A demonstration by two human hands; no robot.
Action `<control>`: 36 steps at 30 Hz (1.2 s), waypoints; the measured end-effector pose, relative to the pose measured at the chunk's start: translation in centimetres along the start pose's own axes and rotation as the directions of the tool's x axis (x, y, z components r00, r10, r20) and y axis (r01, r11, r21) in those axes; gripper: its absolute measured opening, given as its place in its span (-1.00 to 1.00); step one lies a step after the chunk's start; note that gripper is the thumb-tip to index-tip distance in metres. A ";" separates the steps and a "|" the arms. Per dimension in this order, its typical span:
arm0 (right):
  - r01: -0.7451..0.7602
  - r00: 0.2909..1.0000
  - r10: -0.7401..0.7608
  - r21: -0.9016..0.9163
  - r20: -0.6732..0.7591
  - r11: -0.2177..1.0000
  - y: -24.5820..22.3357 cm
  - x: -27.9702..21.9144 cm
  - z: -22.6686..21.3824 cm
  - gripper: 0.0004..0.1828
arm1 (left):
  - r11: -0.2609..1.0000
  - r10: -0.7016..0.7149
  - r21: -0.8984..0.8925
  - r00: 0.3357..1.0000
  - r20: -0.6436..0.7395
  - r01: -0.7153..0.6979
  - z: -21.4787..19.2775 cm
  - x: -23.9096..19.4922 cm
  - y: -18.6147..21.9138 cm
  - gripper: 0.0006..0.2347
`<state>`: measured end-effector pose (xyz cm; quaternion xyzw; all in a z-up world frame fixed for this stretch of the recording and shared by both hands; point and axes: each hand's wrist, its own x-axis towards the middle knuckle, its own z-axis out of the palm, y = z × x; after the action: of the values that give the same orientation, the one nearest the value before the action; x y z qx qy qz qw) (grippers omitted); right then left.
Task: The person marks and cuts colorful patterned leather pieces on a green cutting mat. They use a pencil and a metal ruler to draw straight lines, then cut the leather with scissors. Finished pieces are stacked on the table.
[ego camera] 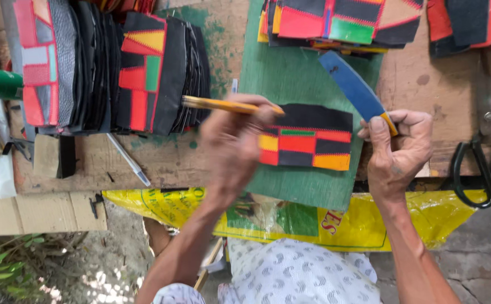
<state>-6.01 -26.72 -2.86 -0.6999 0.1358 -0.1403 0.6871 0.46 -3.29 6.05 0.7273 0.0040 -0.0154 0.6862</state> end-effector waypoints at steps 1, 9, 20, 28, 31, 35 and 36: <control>-0.006 1.000 0.006 0.008 -0.005 1.000 0.0 0.4 0.2 -0.74 | 1.000 -0.020 -0.024 1.000 0.023 0.020 1.8 -0.1 -0.7 -0.94; -0.047 0.999 0.048 0.084 -0.013 0.995 -0.2 0.2 0.4 -0.75 | 0.972 0.102 0.200 0.988 0.117 -0.124 6.1 -0.8 -4.6 -0.90; -0.054 0.998 0.055 0.108 -0.007 0.993 -0.2 0.1 0.1 -0.75 | 0.957 0.138 0.230 0.976 0.167 -0.175 6.1 -0.6 -4.5 -0.91; -0.063 0.998 0.065 0.089 -0.012 0.994 -0.4 0.2 0.0 -0.75 | 0.943 0.179 0.248 0.967 0.179 -0.221 6.3 -0.6 -4.4 -0.91; -0.053 0.998 0.054 0.080 -0.009 0.995 -0.2 0.3 0.0 -0.75 | 0.929 0.231 0.244 0.951 0.204 -0.278 6.5 -0.8 -4.3 -0.88; -0.059 0.998 0.060 0.054 -0.016 0.997 -0.4 0.0 -0.1 -0.75 | 0.790 0.365 0.348 0.843 0.396 -0.505 6.5 -1.0 -3.8 -0.69; -0.062 0.998 0.063 0.048 -0.021 0.997 -0.5 0.3 0.1 -0.76 | 0.826 0.339 0.331 0.872 0.354 -0.455 6.6 -0.6 -3.7 -0.74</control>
<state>-5.68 -26.73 -2.40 -0.6770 0.1618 -0.1299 0.7061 -0.35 -9.61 2.03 0.8278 -0.2491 0.0261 0.5020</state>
